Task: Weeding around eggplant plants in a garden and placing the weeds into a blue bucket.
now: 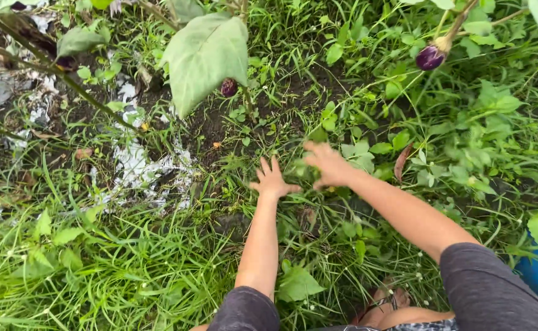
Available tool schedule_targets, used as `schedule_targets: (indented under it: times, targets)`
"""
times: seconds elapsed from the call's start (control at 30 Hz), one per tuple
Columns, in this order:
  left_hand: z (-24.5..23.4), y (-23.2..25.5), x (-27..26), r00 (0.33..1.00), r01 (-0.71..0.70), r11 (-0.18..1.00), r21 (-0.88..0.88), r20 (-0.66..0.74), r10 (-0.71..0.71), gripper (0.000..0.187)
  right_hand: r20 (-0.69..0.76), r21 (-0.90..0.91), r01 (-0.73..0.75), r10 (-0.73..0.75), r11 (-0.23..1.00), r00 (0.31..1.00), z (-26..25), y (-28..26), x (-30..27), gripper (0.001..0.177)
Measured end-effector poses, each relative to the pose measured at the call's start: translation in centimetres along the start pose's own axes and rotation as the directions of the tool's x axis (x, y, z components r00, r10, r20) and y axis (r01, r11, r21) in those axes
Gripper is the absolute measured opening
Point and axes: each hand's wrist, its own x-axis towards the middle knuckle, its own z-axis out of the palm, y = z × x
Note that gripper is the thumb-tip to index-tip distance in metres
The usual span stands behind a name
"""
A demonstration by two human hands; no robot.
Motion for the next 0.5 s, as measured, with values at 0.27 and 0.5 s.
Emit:
schedule_targets:
  times: [0.27, 0.5]
  targets:
    - [10.2, -2.8, 4.9, 0.981, -0.003, 0.988, -0.152, -0.194, -0.026, 0.029, 0.384, -0.013, -0.144, 0.138, 0.99, 0.913, 5.5, 0.2, -0.1, 0.093]
    - [5.5, 6.2, -0.2, 0.962, -0.235, 0.928, -0.29, -0.204, 0.18, 0.022, -0.153, 0.587, 0.1, -0.012, 0.803, 0.988, 8.4, 4.3, -0.1, 0.084]
